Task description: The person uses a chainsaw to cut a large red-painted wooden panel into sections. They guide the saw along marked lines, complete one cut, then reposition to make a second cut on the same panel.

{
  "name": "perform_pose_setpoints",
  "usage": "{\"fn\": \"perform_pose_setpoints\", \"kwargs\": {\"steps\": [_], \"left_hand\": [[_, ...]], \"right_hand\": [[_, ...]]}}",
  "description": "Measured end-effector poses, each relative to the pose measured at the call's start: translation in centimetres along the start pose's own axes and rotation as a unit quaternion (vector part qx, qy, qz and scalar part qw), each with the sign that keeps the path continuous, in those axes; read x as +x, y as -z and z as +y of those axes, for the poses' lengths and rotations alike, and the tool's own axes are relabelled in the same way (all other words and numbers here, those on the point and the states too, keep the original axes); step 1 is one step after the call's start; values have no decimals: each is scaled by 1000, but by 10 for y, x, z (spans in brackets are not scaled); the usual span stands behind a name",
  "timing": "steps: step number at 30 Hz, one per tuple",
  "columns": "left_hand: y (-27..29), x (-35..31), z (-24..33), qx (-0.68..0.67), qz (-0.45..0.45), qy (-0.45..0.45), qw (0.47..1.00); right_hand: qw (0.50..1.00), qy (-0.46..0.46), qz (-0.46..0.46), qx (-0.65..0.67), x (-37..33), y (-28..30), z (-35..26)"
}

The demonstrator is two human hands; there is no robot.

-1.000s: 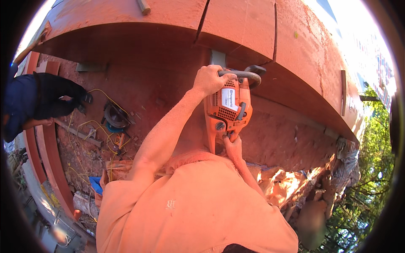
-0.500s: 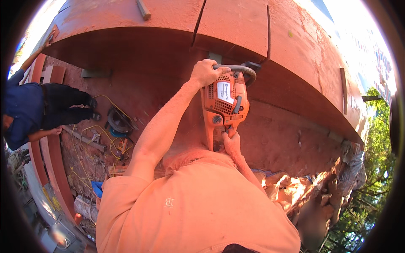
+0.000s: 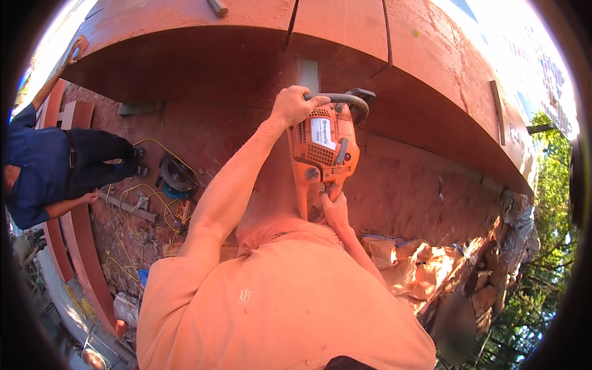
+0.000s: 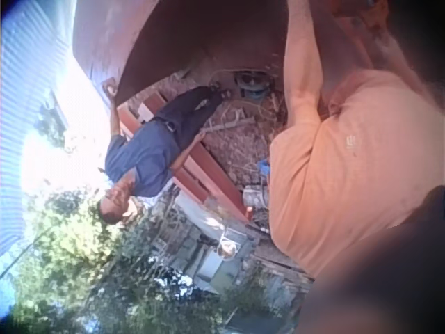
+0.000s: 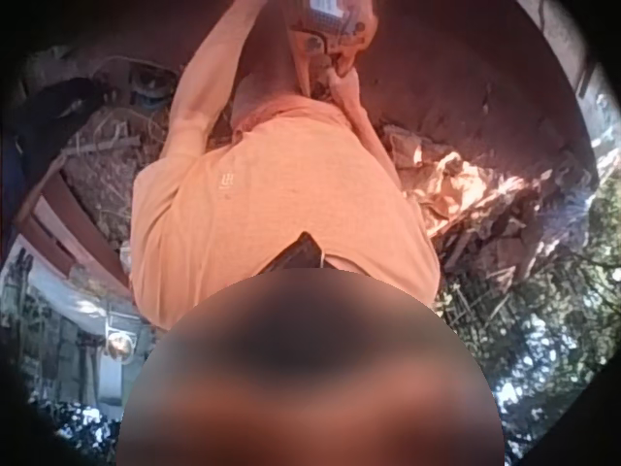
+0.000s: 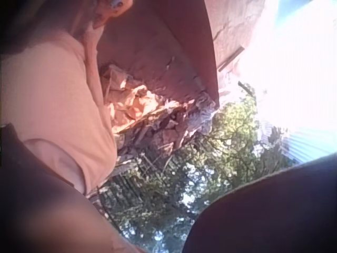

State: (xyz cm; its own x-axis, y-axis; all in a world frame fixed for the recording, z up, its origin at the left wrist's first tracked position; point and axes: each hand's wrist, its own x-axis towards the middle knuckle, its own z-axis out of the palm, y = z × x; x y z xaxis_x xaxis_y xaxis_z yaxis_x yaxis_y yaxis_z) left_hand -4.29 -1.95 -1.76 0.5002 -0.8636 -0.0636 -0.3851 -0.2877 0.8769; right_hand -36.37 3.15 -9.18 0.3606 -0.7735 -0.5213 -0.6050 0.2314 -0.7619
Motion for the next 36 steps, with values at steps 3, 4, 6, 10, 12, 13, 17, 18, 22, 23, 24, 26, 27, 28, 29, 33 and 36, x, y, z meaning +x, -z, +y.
{"fn": "perform_pose_setpoints", "kwargs": {"steps": [3,4,6,10,12,13,17,18,22,23,24,26,27,28,29,33,36], "left_hand": [[5,0,-6,14,-14,2,1000],[7,1,-8,15,-22,4,1000],[11,5,-12,12,-27,8,1000],[20,27,-16,5,-16,-2,1000],[23,36,-17,1,-37,20,999],[25,41,-18,6,-28,14,1000],[27,57,-19,12,-33,10,999],[27,60,-19,9,-35,9,999],[29,72,-17,16,-50,17,998],[30,74,-16,20,-47,19,999],[30,75,-16,18,-48,22,998],[29,73,-16,20,-52,19,998],[28,71,-17,14,-35,4,999],[28,68,-17,13,-29,2,999],[27,64,-18,13,-25,0,1000],[29,49,-21,24,-36,-5,999],[36,49,-21,36,-41,-10,998]], "right_hand": [[1000,25,-3,15,-12,-11,-7],[1000,11,0,11,-14,-15,-8],[1000,-6,10,-2,-11,-25,-10],[999,-29,4,45,10,-39,-12],[998,-46,10,35,20,-41,-13],[999,-24,6,39,23,-42,-14],[997,-46,-9,60,33,-43,-13],[995,-65,-14,73,35,-45,-13],[997,-35,10,69,44,-49,-20],[997,-30,8,72,46,-50,-24],[997,-49,-9,64,43,-47,-27],[995,-71,-12,72,40,-43,-32],[993,-83,-30,79,39,-41,-33],[993,-82,-25,78,38,-41,-32],[993,-79,-27,86,36,-42,-30],[998,-40,13,52,30,-60,-18],[994,-30,13,101,19,-72,-17]]}}
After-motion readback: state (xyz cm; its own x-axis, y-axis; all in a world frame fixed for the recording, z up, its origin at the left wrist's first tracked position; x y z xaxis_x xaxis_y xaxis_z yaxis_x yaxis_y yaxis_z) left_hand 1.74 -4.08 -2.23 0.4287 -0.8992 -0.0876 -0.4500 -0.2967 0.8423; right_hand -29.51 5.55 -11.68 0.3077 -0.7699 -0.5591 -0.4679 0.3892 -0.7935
